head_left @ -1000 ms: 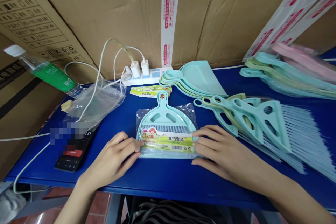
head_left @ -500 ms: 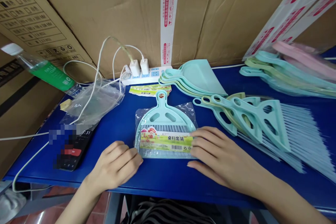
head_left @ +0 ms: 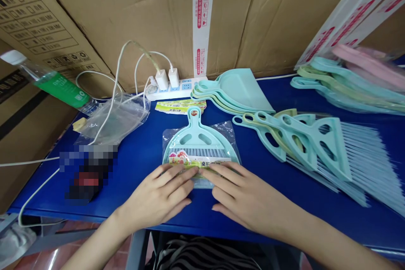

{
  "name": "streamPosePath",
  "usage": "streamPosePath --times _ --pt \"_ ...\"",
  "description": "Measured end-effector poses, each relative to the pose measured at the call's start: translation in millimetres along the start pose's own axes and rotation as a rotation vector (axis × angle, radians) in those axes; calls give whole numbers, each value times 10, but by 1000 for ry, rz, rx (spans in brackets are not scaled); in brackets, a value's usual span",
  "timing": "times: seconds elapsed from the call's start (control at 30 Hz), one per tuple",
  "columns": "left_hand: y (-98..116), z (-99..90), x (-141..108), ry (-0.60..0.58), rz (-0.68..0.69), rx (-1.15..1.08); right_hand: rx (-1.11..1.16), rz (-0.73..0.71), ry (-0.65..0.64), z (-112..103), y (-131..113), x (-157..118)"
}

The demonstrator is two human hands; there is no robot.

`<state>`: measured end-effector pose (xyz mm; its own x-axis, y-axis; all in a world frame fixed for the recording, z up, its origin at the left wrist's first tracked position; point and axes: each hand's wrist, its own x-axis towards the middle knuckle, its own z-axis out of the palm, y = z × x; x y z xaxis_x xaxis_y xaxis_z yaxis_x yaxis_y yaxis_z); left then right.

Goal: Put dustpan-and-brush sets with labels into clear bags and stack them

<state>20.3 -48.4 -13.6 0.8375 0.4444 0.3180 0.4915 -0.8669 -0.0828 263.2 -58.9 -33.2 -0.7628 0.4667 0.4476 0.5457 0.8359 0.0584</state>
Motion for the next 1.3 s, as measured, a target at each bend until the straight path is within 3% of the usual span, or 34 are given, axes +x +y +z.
streamPosePath --times 0.23,0.8,1.3 --pt "-25 -75 51 -72 -43 -106 74 65 -10 -18 7 11" --pt "-116 -158 -62 -28 -204 -192 171 282 131 -173 98 -77" --pt "-209 -177 -159 5 -273 -206 76 261 135 -265 187 -109"
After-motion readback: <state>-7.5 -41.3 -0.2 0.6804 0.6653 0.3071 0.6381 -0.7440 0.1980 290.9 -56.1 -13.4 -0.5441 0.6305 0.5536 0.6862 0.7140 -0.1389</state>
